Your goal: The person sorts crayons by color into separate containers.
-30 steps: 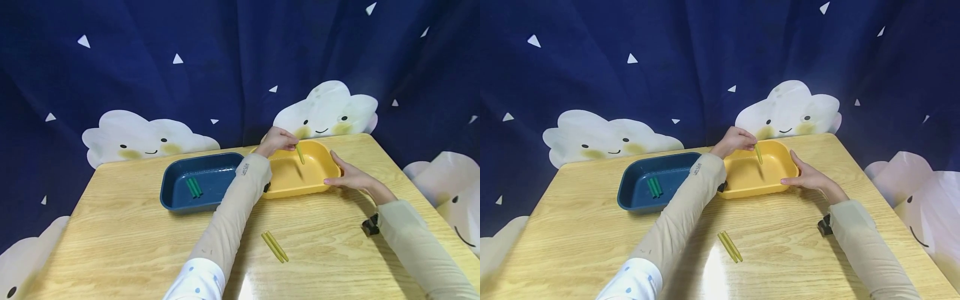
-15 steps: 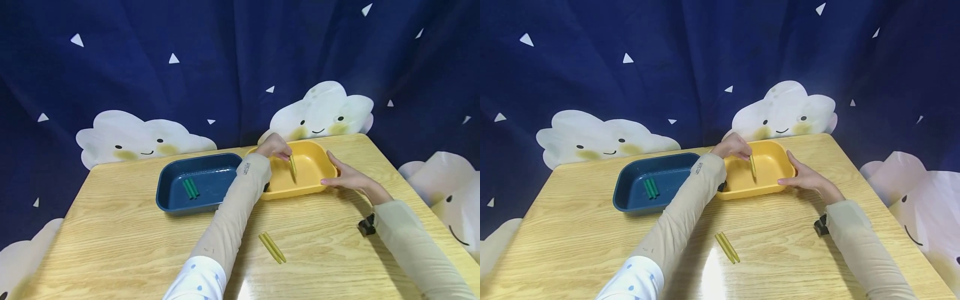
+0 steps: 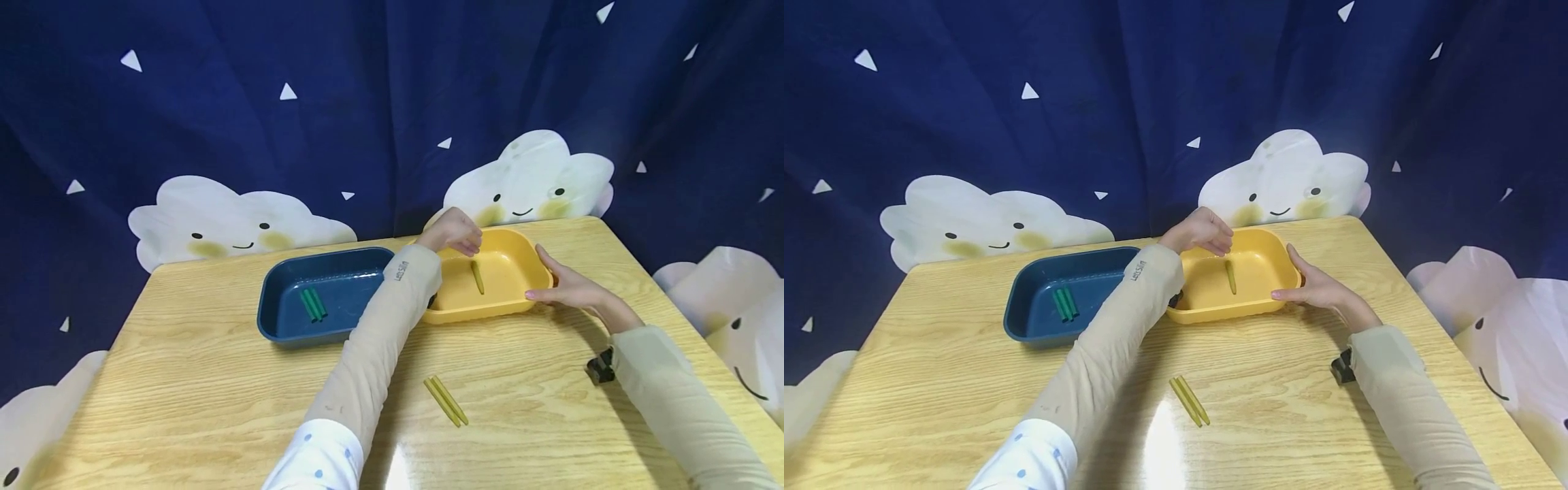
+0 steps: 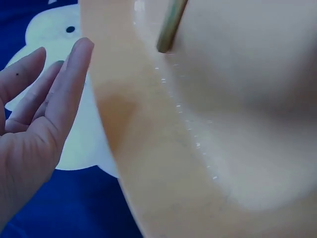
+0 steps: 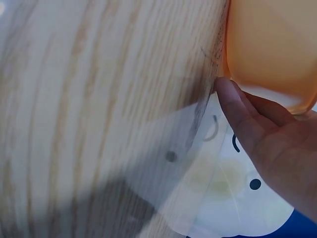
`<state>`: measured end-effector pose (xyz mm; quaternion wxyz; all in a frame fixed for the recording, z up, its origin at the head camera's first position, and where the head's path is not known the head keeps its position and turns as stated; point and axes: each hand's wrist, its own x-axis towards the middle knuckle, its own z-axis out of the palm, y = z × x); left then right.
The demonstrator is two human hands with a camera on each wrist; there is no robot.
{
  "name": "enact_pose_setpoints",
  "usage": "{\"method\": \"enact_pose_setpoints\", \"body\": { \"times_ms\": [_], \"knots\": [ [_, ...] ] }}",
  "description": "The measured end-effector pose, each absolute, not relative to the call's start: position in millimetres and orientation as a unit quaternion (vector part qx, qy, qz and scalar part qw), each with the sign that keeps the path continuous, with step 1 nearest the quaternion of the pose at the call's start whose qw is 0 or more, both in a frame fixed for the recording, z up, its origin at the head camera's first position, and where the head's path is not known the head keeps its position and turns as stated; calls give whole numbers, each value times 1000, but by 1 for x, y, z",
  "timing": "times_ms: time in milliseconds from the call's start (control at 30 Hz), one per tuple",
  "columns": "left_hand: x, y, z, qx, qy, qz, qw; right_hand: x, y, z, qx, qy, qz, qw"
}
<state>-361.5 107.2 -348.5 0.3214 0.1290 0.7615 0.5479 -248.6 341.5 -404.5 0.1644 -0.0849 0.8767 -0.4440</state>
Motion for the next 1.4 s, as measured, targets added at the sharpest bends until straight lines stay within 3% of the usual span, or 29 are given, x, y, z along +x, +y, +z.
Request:
{"method": "enact_pose_setpoints", "body": {
  "times_ms": [733,1100,1400],
  "knots": [
    [-332,90,-331,248,726,579,276,-262,349,-413,-83,874,-444,176],
    [-314,65,-332,314,702,572,286,-270,352,-412,-73,878,-437,180],
    [-296,38,-331,348,712,550,264,-270,351,-411,-72,882,-428,181]
  ]
}}
